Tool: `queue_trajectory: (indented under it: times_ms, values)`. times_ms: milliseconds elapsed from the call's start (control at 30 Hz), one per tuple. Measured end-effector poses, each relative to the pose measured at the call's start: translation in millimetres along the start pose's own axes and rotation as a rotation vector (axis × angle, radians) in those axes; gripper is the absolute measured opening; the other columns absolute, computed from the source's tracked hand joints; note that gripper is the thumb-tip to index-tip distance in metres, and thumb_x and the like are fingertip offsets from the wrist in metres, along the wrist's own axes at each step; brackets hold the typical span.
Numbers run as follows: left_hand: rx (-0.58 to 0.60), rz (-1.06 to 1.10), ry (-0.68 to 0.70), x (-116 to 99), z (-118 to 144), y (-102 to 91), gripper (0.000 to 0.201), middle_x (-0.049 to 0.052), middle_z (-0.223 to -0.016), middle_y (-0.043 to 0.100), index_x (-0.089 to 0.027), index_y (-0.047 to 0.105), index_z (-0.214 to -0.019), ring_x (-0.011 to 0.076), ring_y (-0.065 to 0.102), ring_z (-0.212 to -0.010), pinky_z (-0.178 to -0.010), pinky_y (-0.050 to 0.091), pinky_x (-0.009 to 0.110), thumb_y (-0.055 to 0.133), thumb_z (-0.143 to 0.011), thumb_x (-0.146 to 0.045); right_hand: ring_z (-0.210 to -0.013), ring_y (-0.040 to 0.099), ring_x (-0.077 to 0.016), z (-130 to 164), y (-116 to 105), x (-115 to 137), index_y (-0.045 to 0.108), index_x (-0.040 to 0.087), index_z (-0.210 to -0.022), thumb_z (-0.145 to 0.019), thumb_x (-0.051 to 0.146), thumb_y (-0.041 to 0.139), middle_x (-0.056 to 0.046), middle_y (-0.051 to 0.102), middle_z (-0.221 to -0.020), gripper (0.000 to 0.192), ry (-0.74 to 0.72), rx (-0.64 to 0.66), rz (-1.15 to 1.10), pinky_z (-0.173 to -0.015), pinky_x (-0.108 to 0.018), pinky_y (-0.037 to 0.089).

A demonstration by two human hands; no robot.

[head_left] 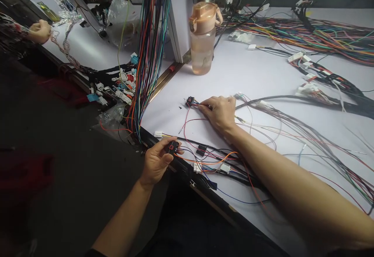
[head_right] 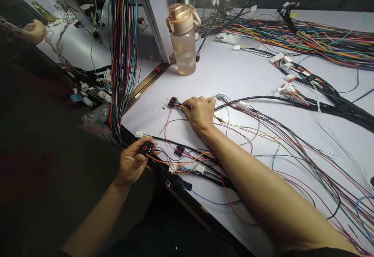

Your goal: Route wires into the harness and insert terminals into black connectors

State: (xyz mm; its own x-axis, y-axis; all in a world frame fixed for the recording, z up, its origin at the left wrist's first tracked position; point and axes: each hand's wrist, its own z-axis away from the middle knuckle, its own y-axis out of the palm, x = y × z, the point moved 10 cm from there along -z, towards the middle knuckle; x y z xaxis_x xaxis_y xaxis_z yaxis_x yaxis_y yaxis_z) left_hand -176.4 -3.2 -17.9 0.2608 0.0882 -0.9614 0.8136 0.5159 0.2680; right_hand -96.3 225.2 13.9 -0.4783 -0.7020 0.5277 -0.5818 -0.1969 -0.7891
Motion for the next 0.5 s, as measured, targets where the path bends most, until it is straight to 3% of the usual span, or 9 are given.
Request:
queue_trajectory:
  times_ms: [233, 367, 500]
  values:
    - [0.008, 0.019, 0.012, -4, -1, 3.8, 0.047, 0.009, -0.101, 0.068, -0.022, 0.068, -0.115, 0.0188, 0.07, -0.081, -0.078, 0.056, 0.03, 0.078, -0.072, -0.039, -0.09, 0.061, -0.02, -7, -10, -2, 0.073, 0.023, -0.095, -0.094, 0.033, 0.053, -0.004, 0.071, -0.096, 0.022, 0.036, 0.021, -0.094, -0.085, -0.038, 0.031]
    - [0.012, 0.032, 0.034, -6, -3, 4.9, 0.047, 0.008, -0.1, 0.069, -0.022, 0.068, -0.113, 0.0178, 0.07, -0.079, -0.077, 0.056, 0.028, 0.078, -0.071, -0.04, -0.091, 0.061, -0.0165, -12, -59, 3, 0.071, 0.016, -0.1, -0.095, 0.032, 0.052, -0.006, 0.069, -0.099, 0.025, 0.028, -0.061, -0.304, -0.082, -0.032, 0.043]
    - [-0.029, 0.008, 0.053, -9, -4, 2.5, 0.05, 0.009, -0.099, 0.069, -0.019, 0.069, -0.111, 0.0192, 0.07, -0.08, -0.075, 0.057, 0.029, 0.08, -0.068, -0.041, -0.087, 0.062, -0.0137, 26, -125, 50, 0.068, 0.015, -0.102, -0.094, 0.037, 0.055, -0.003, 0.069, -0.094, 0.027, -0.056, -0.041, -0.569, -0.078, -0.029, 0.049]
